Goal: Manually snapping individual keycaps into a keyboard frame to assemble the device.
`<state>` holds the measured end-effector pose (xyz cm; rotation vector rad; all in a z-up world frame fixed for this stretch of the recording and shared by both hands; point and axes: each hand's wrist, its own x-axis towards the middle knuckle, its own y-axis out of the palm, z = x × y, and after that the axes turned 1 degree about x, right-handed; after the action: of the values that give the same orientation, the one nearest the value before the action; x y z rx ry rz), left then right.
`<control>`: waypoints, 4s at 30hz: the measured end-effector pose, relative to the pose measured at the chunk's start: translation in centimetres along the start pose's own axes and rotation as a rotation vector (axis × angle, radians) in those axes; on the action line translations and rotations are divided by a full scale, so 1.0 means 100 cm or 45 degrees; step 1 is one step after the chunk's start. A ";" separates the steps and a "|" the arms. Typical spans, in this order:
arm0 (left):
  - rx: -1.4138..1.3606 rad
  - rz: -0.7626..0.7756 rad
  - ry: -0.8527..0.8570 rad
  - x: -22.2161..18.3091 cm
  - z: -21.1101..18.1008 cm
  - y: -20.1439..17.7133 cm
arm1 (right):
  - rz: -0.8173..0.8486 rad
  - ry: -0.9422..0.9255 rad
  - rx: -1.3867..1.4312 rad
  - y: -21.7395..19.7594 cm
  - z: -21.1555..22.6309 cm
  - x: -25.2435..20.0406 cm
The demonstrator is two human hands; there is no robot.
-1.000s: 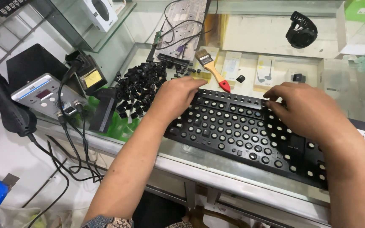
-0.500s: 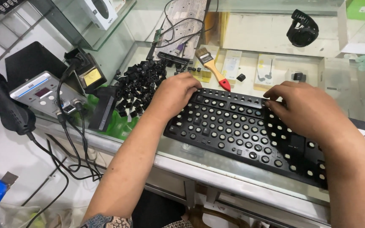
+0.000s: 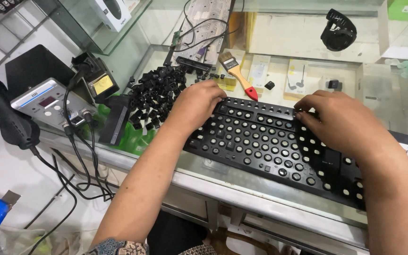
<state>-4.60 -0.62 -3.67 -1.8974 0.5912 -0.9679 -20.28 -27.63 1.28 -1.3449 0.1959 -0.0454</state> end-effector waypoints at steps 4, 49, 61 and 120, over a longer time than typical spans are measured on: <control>-0.035 0.008 -0.027 0.000 -0.001 -0.002 | 0.014 0.020 -0.008 0.000 0.000 0.000; -0.538 -0.019 -0.630 -0.011 0.006 -0.070 | -0.441 -0.362 -0.041 0.012 -0.006 0.003; -1.526 0.161 -0.482 -0.013 -0.072 -0.006 | -0.714 -0.865 0.696 0.012 0.049 -0.022; 0.047 -0.062 0.005 -0.075 -0.009 -0.021 | -0.010 -0.163 -0.245 0.039 0.006 0.003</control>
<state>-9.64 5.30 -4.48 -1.8852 0.5279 -1.0079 -20.19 -26.19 -2.36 -1.5351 0.0884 0.0544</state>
